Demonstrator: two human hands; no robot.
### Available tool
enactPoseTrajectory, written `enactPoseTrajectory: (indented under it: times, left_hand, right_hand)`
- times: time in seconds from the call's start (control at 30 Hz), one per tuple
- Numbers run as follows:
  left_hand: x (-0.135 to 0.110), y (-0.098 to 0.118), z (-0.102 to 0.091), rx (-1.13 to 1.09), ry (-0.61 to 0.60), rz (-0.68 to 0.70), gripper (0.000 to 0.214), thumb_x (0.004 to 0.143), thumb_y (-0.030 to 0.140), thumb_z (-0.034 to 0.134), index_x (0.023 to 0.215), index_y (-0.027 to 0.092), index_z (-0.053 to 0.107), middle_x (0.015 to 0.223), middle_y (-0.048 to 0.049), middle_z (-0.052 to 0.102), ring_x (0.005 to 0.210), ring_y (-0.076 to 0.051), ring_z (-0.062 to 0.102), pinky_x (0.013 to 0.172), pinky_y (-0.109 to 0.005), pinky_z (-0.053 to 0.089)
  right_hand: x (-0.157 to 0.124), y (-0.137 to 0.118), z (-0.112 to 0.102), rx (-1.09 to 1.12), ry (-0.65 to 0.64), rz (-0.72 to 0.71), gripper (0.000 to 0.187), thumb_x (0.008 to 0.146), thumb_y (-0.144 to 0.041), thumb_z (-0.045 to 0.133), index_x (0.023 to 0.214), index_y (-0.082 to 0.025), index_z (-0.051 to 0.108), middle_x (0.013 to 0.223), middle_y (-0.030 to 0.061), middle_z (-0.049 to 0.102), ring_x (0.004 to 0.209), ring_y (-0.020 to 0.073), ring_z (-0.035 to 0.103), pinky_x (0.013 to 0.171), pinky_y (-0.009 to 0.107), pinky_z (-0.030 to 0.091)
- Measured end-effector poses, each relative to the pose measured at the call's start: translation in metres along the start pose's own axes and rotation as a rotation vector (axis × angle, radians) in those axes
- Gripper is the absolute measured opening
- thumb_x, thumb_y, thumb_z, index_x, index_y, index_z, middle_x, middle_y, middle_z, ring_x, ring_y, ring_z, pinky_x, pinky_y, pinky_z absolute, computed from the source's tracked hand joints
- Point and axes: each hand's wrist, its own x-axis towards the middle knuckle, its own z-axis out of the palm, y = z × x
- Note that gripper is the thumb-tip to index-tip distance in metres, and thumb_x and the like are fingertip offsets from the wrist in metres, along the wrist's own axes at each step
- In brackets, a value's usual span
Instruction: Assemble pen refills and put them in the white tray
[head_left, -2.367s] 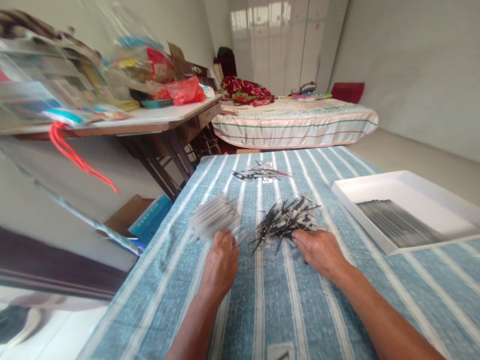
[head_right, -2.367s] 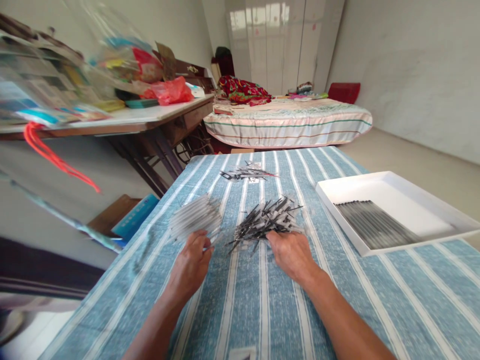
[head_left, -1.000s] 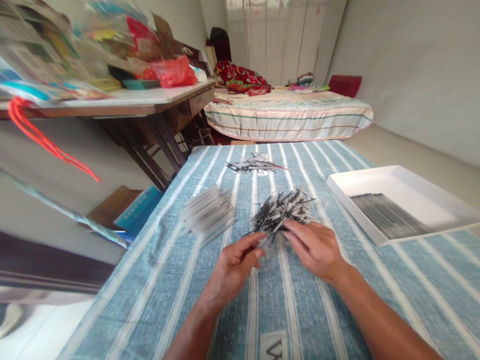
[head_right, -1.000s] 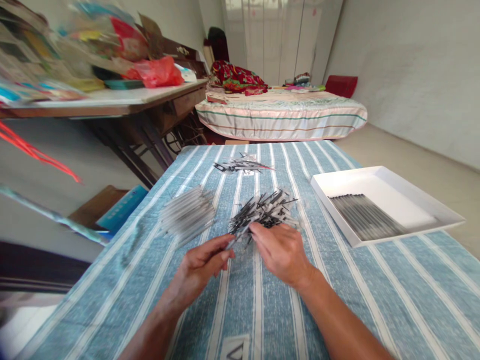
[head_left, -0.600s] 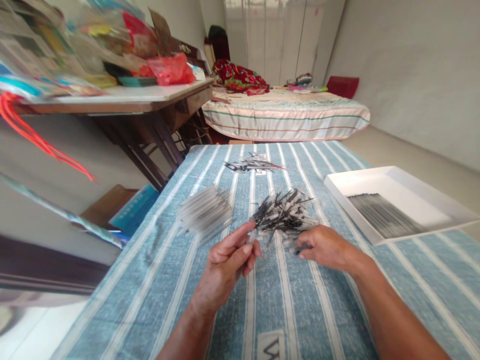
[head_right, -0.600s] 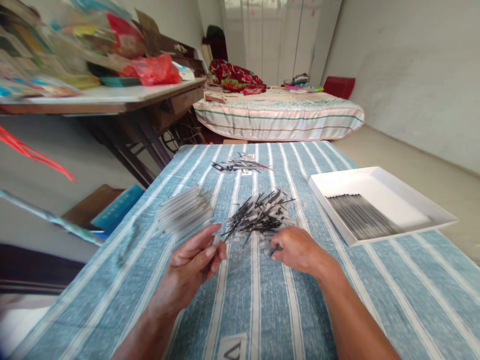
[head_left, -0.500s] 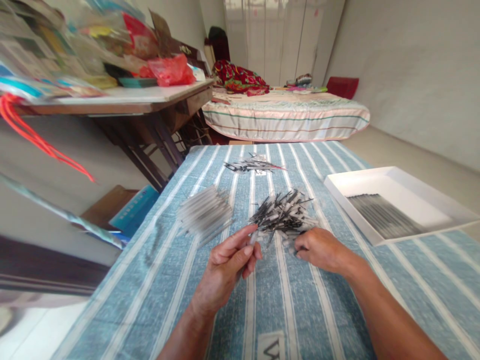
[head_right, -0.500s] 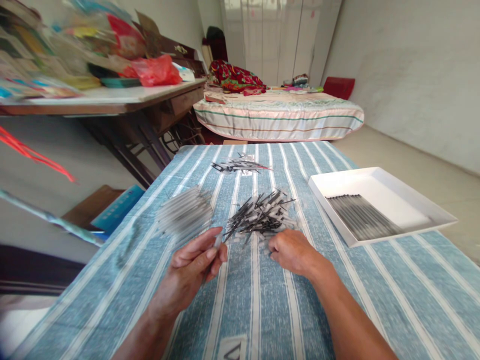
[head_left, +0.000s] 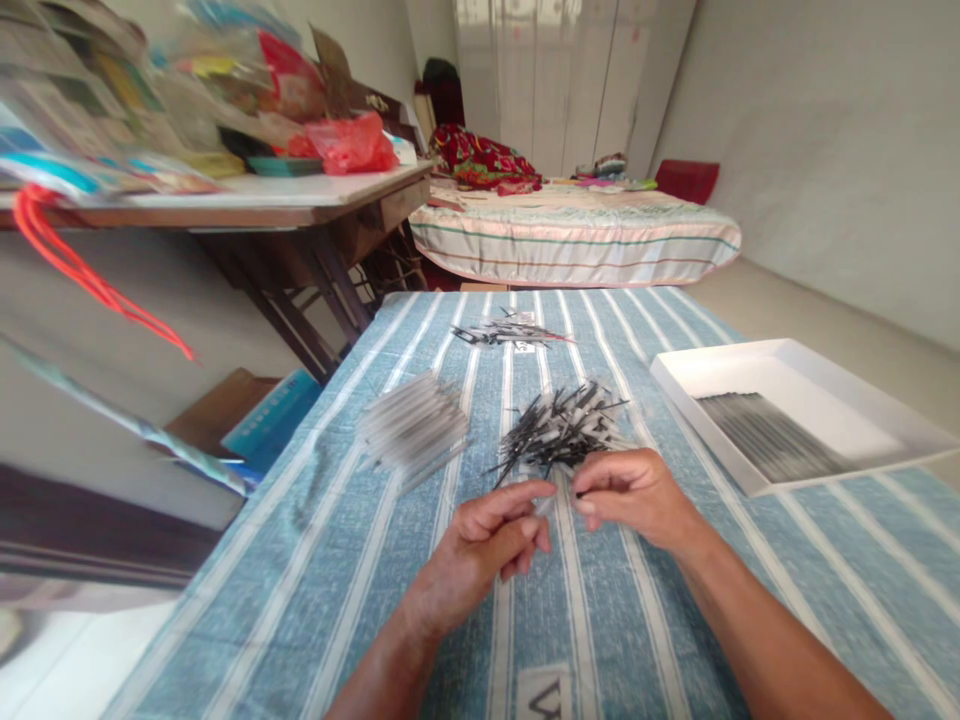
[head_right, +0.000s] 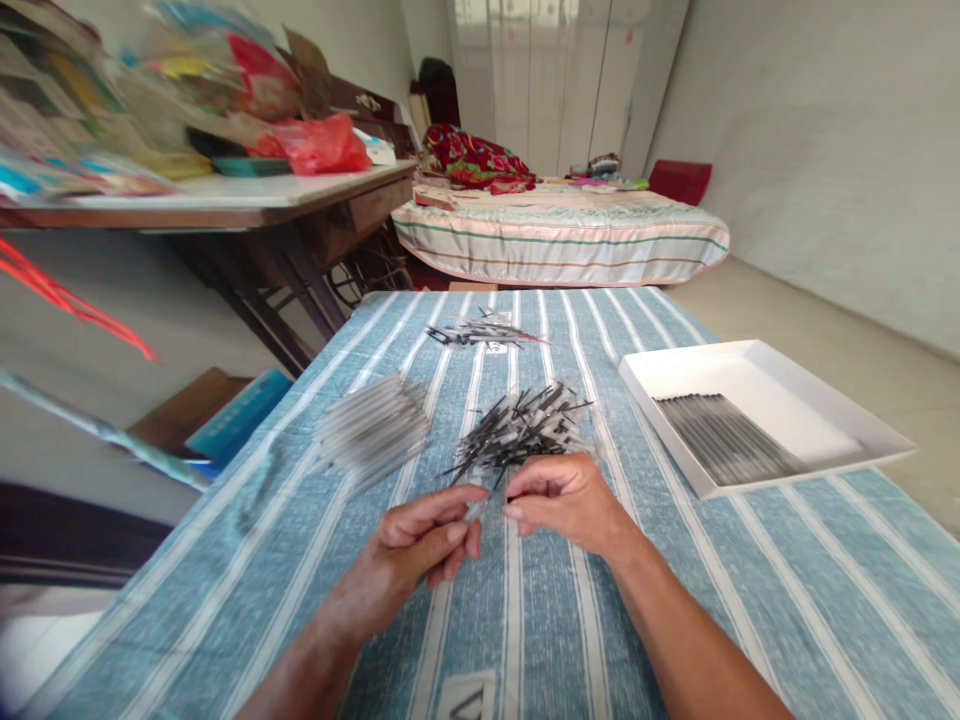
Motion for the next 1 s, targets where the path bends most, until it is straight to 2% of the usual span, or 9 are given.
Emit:
enactPoseTrajectory:
  times: [0.17,0.4,0.57,0.77,1.0]
  left_hand:
    - [0.0008,0.0026,0.0034,0.046,-0.027,-0.033,0.035,0.083,0.024,0.052,0.118,0.022,0.056,0.069,0.0004,0.059,0.05,-0.006,0.045,0.043,-0.018,0.03]
    - [0.0019,0.0012,0.0044,0.059,-0.059,-0.025,0.031,0.083,0.024,0.052,0.113,0.02,0.057,0.069,0.0006,0.059,0.05,-0.006,0.045,0.045,-0.018,0.031]
    - [0.0019,-0.0015,0.0028,0.08,-0.089,-0.025,0.032,0.083,0.024,0.051,0.114,0.021,0.057,0.071,-0.0001,0.059,0.051,-0.007,0.045,0.045,-0.019,0.032]
    - [0.0013,-0.0003,0.0035,0.103,-0.067,-0.023,0.032,0.081,0.024,0.053,0.111,0.019,0.06,0.069,-0.0007,0.059,0.05,-0.008,0.043,0.046,-0.02,0.033]
    - [0.0,0.004,0.0063,0.181,-0.05,-0.059,0.029,0.08,0.02,0.052,0.106,0.017,0.064,0.067,0.0001,0.057,0.05,-0.008,0.042,0.048,-0.021,0.033]
  right_hand:
    - [0.0007,0.0014,0.0003,-0.011,-0.04,-0.039,0.009,0.069,-0.019,0.071,0.078,-0.017,0.07,0.072,0.0008,0.06,0.049,0.007,0.054,0.045,0.019,0.044]
    - [-0.0006,0.0026,0.0029,-0.068,-0.001,0.033,0.014,0.064,-0.021,0.075,0.071,-0.014,0.064,0.062,-0.0025,0.055,0.049,0.0063,0.048,0.045,0.018,0.038]
    - [0.0007,0.0008,0.0025,-0.132,-0.03,-0.053,0.012,0.065,-0.022,0.074,0.069,-0.014,0.065,0.066,0.0002,0.058,0.054,0.0082,0.05,0.048,0.02,0.039]
    - [0.0012,0.0,0.0031,-0.216,-0.031,-0.105,0.014,0.067,-0.028,0.073,0.071,-0.016,0.067,0.067,0.0022,0.061,0.059,0.0108,0.053,0.051,0.022,0.041]
    - [0.0016,-0.003,0.0031,-0.31,-0.092,-0.181,0.01,0.071,-0.026,0.071,0.072,-0.016,0.069,0.067,0.0027,0.063,0.063,0.0122,0.057,0.058,0.023,0.045]
